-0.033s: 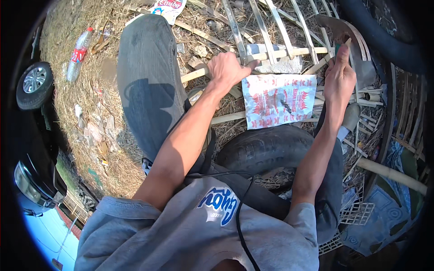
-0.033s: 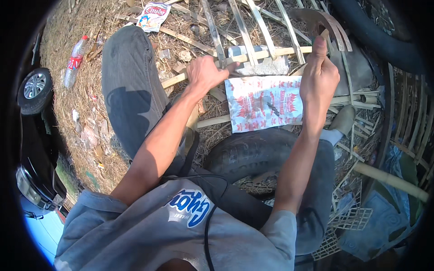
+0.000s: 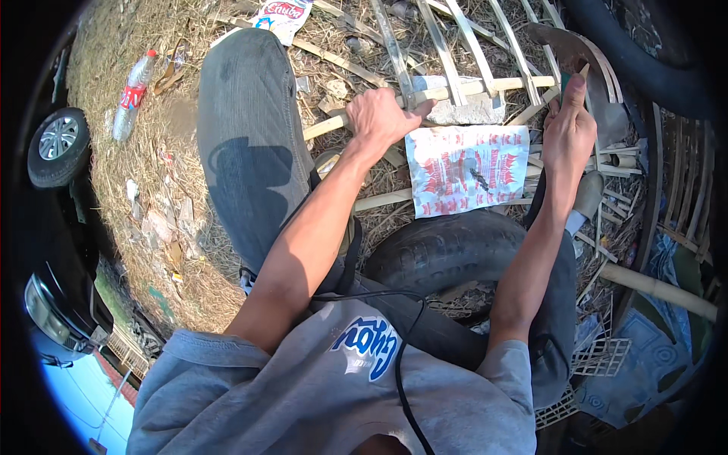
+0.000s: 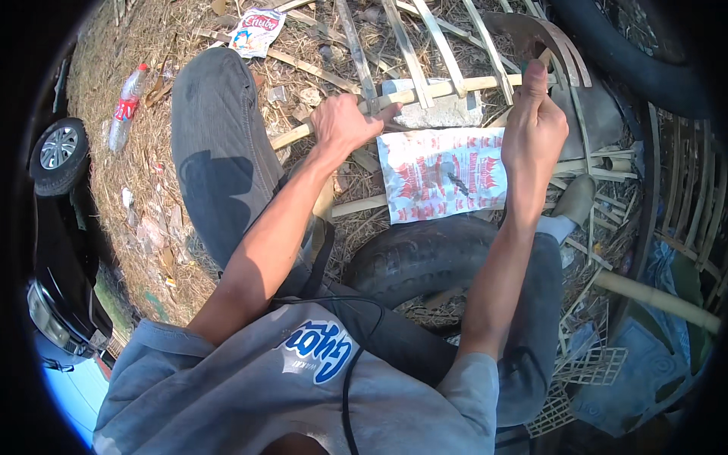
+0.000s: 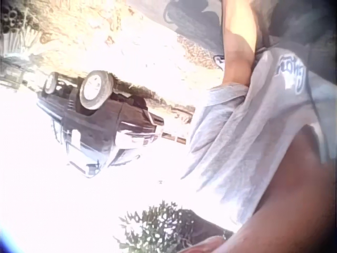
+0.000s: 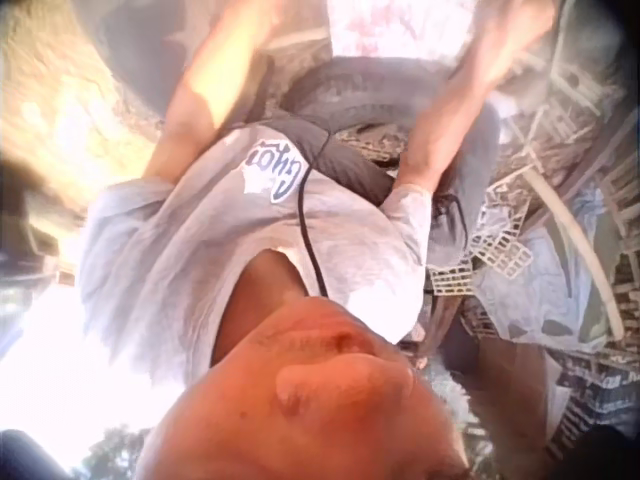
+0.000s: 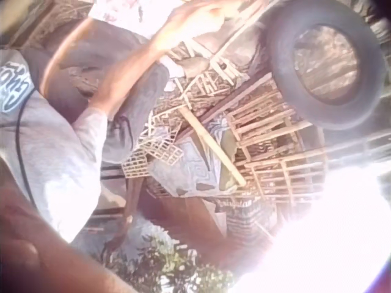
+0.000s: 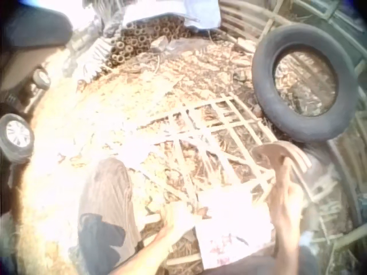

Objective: The person assembles a bamboo lattice by hand, positioning thin wooden strips over a frame and securing them with a hammer and nails.

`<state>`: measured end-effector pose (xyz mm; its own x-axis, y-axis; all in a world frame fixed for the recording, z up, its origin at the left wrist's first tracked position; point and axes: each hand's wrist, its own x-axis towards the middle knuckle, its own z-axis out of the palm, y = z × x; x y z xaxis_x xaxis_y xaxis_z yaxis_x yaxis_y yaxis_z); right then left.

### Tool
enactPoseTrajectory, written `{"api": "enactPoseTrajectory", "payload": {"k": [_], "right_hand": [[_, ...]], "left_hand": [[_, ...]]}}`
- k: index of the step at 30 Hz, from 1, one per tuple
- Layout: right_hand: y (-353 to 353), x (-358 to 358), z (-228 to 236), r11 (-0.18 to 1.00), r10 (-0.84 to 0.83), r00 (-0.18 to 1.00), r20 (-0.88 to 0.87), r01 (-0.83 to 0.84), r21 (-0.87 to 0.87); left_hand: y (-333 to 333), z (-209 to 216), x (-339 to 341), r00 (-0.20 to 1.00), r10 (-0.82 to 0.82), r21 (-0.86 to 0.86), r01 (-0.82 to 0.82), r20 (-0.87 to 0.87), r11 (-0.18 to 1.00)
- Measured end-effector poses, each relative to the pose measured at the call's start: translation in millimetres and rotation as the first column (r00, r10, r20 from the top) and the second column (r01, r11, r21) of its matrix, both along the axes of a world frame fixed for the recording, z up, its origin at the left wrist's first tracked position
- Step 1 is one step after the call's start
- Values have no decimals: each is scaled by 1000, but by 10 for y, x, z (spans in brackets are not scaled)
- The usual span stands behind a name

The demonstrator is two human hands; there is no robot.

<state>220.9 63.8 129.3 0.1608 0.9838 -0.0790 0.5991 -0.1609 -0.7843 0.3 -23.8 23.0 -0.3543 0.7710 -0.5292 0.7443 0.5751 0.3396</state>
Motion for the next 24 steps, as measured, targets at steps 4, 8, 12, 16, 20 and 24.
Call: {"api": "enactPoseTrajectory", "payload": {"k": [4,8,12,16,20,24], "right_hand": [[-33,-17,175,996,26,1000,6,-26,-86],[-10,-62,236,992,75,995,67,-68,-104],[-30,-246,417,975,189,964,189,-161,-156],[5,-156,642,958,242,925,295,-179,-224],[-20,-59,661,957,230,914,334,-150,-248],[-18,136,308,938,176,932,316,-61,-342]], "left_hand": [[5,22,-77,998,8,252,8,-62,968],[-20,-97,-52,1000,4,116,-6,22,993],[-97,-414,69,982,32,46,-41,184,998],[26,-169,328,955,82,3,-86,286,996],[128,62,833,958,182,92,-206,222,974],[255,169,1562,920,212,109,-260,329,959]]}}
